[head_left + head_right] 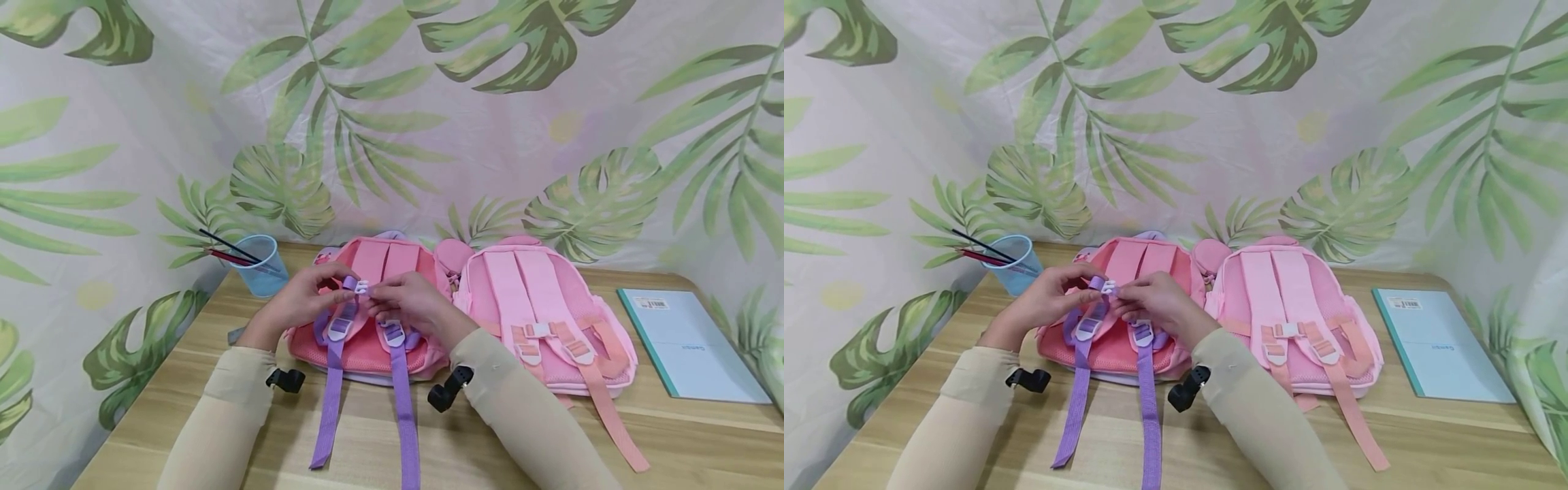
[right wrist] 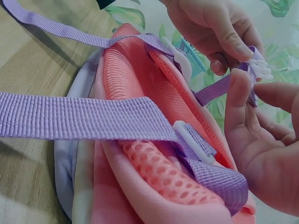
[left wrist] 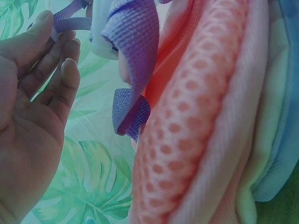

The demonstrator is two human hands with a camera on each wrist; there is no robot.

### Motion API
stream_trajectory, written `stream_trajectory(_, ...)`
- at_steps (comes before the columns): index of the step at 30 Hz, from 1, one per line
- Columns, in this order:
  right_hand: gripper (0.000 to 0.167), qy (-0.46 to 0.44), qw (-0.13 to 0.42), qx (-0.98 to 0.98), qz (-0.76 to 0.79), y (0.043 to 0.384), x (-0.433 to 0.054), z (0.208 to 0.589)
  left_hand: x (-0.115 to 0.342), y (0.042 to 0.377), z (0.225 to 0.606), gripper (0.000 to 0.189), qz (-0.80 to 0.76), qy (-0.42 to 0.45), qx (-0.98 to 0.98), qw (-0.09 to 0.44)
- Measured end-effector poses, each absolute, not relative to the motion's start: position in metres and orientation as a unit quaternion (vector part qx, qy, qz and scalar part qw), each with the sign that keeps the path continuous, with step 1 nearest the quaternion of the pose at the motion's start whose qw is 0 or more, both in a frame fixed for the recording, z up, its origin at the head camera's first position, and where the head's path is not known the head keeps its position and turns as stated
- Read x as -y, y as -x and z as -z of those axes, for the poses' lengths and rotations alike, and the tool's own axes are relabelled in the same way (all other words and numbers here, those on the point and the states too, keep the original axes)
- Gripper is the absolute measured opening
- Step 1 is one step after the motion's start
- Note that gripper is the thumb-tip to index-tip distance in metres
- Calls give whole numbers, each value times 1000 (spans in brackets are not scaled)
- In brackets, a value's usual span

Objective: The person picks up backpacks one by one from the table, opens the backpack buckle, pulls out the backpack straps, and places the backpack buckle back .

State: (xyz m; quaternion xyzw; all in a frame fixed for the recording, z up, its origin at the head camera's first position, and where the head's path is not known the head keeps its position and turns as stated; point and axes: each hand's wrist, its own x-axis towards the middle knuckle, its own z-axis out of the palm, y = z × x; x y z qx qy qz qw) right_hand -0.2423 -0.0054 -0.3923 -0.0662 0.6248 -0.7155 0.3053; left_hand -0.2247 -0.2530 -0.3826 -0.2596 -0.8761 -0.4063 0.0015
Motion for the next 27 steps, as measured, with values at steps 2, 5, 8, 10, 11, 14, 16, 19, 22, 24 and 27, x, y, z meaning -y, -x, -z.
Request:
stream_trajectory(2, 29, 59, 311, -621, 717, 242, 4, 392, 253, 225, 383, 22, 407, 259, 876, 3)
stream_trajectory(5, 29, 58, 313, -621, 716, 241, 2, 393, 253, 226, 383, 23, 409, 259, 875, 1)
stream_trajectory(8, 30, 65, 310, -621, 717, 241, 3, 394, 253, 226, 384, 23, 410, 262, 874, -1)
stream_trajectory(10, 31, 70, 307, -621, 718, 241, 4, 394, 253, 227, 384, 23, 413, 267, 871, 1)
stream_trajectory(11, 30, 72, 305, -621, 718, 242, 4, 394, 252, 227, 385, 22, 415, 270, 869, 2)
stream_trajectory(14, 29, 74, 303, -622, 718, 241, 5, 393, 251, 227, 385, 21, 420, 279, 864, 5)
stream_trajectory(16, 28, 75, 303, -621, 719, 241, 6, 392, 250, 227, 386, 21, 422, 282, 862, 6)
stream_trajectory(19, 28, 72, 306, -617, 722, 241, 7, 390, 249, 227, 385, 20, 421, 280, 863, 4)
stream_trajectory(22, 29, 66, 309, -610, 727, 240, 7, 390, 248, 226, 384, 19, 416, 278, 866, 3)
stream_trajectory(24, 30, 58, 313, -607, 728, 240, 7, 389, 247, 226, 384, 19, 411, 279, 868, 2)
stream_trajectory(27, 33, 50, 317, -609, 726, 239, 8, 387, 247, 225, 383, 18, 401, 282, 872, 1)
